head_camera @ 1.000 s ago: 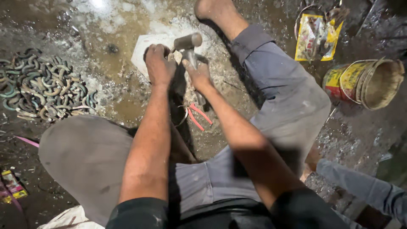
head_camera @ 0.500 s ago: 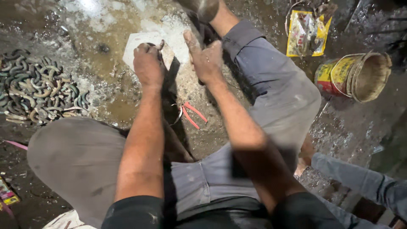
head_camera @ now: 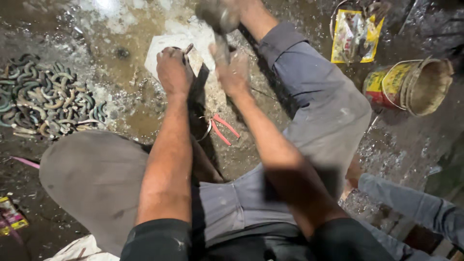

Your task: The person sits on the floor and repeatedly hammers small metal pieces on a hexagonal anvil. They use pliers to hold and adjust the metal pieces between hammer strikes. The person occasionally picks up new pieces from a pile on the floor.

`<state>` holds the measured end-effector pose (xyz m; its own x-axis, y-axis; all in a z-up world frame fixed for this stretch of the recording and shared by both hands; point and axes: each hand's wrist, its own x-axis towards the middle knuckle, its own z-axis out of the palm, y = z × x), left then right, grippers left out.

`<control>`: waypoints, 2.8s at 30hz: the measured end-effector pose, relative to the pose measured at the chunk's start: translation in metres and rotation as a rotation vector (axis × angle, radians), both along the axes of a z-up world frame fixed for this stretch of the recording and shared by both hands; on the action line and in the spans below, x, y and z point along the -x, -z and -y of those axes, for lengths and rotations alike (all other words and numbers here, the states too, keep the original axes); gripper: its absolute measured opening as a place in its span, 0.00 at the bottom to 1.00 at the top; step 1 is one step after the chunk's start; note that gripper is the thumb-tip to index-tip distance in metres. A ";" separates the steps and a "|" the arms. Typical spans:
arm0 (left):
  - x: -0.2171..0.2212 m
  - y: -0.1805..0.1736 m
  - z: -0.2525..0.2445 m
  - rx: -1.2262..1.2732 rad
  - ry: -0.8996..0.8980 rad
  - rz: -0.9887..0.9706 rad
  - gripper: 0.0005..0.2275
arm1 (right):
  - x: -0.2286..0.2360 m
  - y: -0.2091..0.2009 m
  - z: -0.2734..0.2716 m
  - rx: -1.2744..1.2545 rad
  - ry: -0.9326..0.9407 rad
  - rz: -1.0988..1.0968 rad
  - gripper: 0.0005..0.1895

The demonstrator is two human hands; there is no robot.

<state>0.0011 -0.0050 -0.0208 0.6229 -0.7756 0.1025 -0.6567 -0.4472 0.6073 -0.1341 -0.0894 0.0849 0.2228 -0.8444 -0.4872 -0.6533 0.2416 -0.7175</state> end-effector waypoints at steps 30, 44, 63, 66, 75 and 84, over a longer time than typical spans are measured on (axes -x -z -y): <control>-0.003 0.006 0.008 -0.070 -0.109 -0.115 0.07 | 0.017 0.086 -0.024 0.280 -0.287 -0.208 0.25; 0.001 0.006 0.004 -0.022 -0.087 -0.228 0.12 | 0.009 0.015 -0.007 0.459 -0.093 0.541 0.17; 0.001 0.018 0.004 0.054 -0.103 -0.104 0.17 | 0.005 0.042 -0.021 0.296 -0.040 0.411 0.24; 0.005 0.016 0.004 0.089 -0.106 -0.077 0.17 | 0.007 0.059 -0.035 0.159 -0.098 0.050 0.24; 0.002 0.012 0.004 0.055 -0.092 -0.161 0.14 | 0.016 0.051 -0.012 0.198 -0.007 -0.123 0.28; 0.001 0.002 0.003 -0.004 -0.109 -0.217 0.12 | 0.015 0.077 -0.046 0.293 -0.174 -0.050 0.24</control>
